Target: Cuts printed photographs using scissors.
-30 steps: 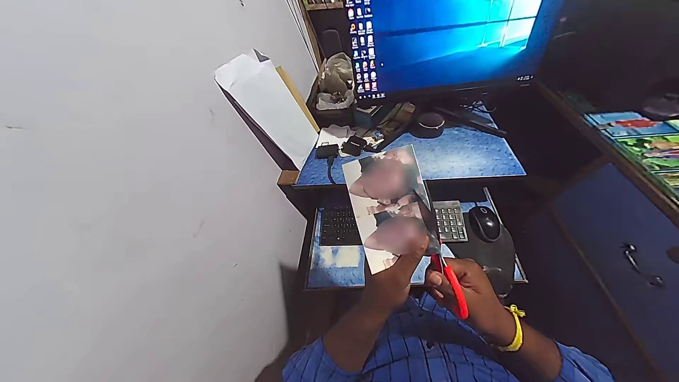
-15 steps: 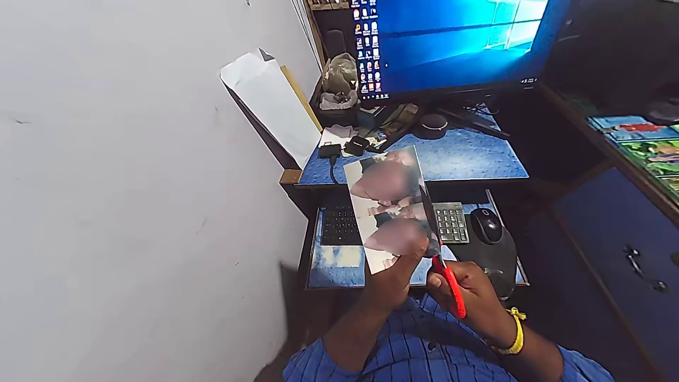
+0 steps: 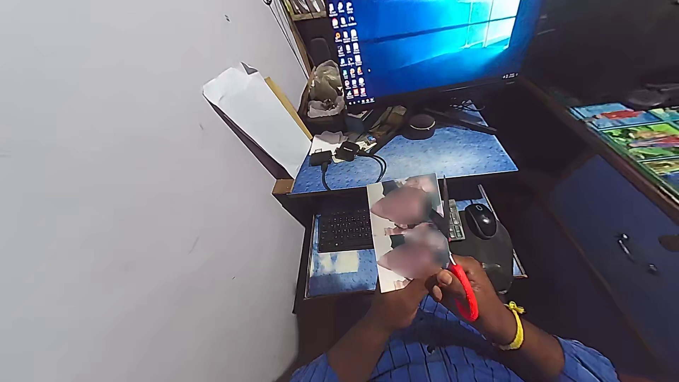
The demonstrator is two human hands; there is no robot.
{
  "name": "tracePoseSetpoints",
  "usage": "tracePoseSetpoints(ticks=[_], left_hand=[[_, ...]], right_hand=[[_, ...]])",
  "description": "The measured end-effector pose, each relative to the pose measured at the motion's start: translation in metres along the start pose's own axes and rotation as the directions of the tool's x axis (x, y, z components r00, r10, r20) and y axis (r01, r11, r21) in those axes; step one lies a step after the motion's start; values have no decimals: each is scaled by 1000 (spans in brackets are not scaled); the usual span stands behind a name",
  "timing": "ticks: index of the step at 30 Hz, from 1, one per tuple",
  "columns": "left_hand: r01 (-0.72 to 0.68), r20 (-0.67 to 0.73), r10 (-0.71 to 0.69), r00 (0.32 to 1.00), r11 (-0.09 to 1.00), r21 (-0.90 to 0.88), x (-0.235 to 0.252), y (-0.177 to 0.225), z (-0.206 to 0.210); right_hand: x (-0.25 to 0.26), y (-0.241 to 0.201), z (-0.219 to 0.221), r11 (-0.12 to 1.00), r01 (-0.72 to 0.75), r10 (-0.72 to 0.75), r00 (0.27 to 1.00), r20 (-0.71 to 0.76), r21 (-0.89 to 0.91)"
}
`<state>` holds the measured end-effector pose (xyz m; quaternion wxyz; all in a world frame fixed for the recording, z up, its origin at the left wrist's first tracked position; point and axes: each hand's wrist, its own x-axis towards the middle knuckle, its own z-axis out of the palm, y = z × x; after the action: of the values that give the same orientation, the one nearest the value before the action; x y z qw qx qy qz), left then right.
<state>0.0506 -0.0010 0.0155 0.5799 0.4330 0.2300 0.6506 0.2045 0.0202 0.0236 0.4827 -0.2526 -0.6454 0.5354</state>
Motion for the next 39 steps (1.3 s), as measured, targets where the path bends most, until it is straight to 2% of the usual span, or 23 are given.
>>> tracePoseSetpoints(ticks=[14, 18, 21, 39], left_hand=[[-53, 81, 54, 995, 999, -10, 4, -1, -2], [-1, 55, 2, 998, 999, -35, 4, -2, -3], [17, 86, -13, 996, 999, -39, 5, -3, -7], [81, 136, -67, 988, 991, -106, 5, -6, -9]], right_hand=[[0, 1, 0, 999, 37, -37, 999, 14, 6], [-1, 1, 1, 998, 23, -25, 999, 37, 60], [-1, 2, 1, 995, 40, -45, 997, 55, 87], [-4, 3, 2, 993, 63, -70, 995, 68, 98]])
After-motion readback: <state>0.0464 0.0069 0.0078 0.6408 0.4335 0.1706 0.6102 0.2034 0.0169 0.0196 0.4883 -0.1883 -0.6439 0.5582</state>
